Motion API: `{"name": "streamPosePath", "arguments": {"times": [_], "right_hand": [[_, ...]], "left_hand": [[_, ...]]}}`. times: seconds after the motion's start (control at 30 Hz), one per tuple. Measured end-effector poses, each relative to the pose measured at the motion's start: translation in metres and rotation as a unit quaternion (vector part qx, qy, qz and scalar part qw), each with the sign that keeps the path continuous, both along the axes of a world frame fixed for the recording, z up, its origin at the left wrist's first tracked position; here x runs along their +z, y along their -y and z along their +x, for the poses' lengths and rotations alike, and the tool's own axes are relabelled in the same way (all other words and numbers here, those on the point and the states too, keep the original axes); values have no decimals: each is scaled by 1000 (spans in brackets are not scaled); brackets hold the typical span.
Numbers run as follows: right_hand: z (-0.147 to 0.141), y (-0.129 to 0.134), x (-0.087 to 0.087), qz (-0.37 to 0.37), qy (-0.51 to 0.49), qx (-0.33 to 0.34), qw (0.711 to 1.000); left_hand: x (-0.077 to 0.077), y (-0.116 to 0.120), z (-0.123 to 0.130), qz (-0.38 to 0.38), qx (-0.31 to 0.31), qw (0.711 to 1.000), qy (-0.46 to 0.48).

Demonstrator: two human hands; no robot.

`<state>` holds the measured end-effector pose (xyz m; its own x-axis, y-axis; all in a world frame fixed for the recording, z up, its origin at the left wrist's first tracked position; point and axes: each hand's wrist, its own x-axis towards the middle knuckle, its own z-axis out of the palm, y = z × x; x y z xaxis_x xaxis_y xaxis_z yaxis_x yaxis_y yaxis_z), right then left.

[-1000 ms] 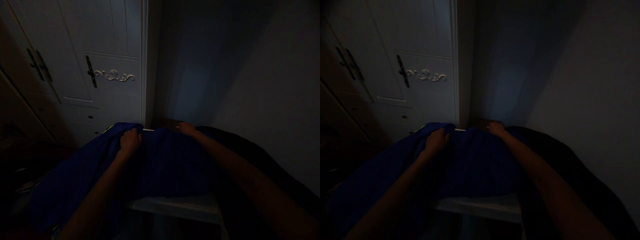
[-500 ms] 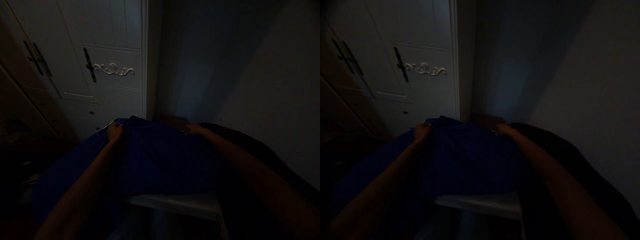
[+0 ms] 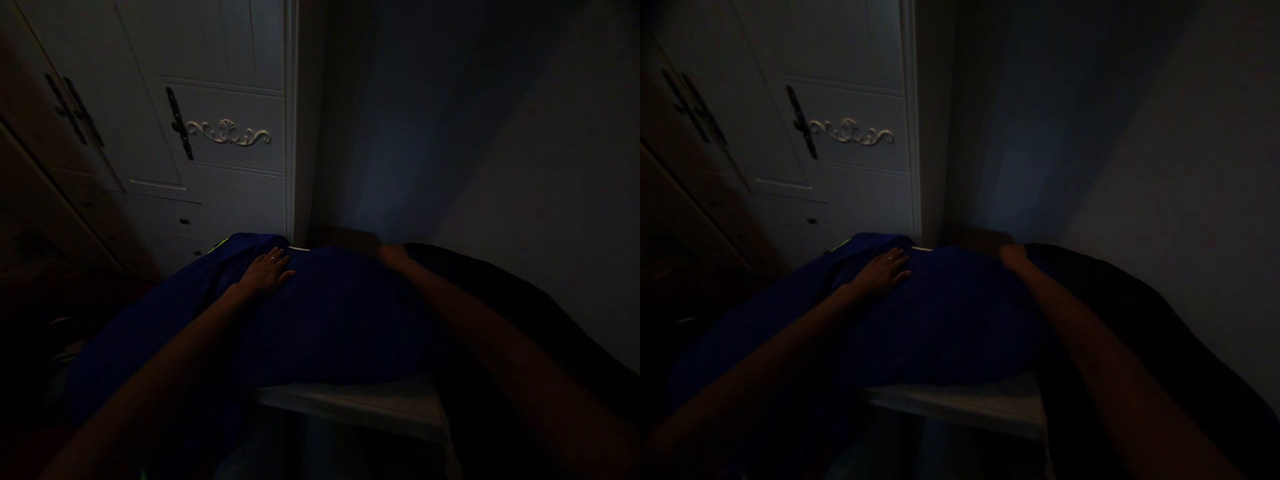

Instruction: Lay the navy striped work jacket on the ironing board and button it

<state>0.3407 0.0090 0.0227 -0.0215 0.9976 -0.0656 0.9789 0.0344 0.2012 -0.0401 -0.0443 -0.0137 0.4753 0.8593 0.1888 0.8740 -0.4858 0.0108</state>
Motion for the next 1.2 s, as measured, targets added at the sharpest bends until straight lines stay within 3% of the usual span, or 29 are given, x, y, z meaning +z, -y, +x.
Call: {"name": "streamPosePath", "arguments": {"times": [0.1,0.23,0.37,0.43,0.57,0.67,0.83,0.93,1.2], "right_hand": [[-8,12,-2,27,2,29,999],[-26,38,8,98,-19,112,989],[-60,64,9,170,-111,278,939],[-78,72,0,166,-145,306,926],[-90,74,-25,72,-161,290,941],[-67,70,-37,10,-154,248,956],[0,60,-35,16,-94,158,983],[31,55,-31,19,-60,140,988],[62,55,-34,-12,-179,71,981]], "left_hand": [[-17,-6,-6,-58,26,998,15],[-19,-13,-11,-94,40,988,113],[-12,-20,-5,0,22,990,140],[-11,-25,0,32,7,995,95],[-17,-35,4,-26,87,995,37],[-23,-42,1,-38,114,992,40],[-29,-45,-4,-20,111,992,56],[-31,-47,-4,-22,107,993,53],[-31,-52,-7,-79,109,986,98]]}}
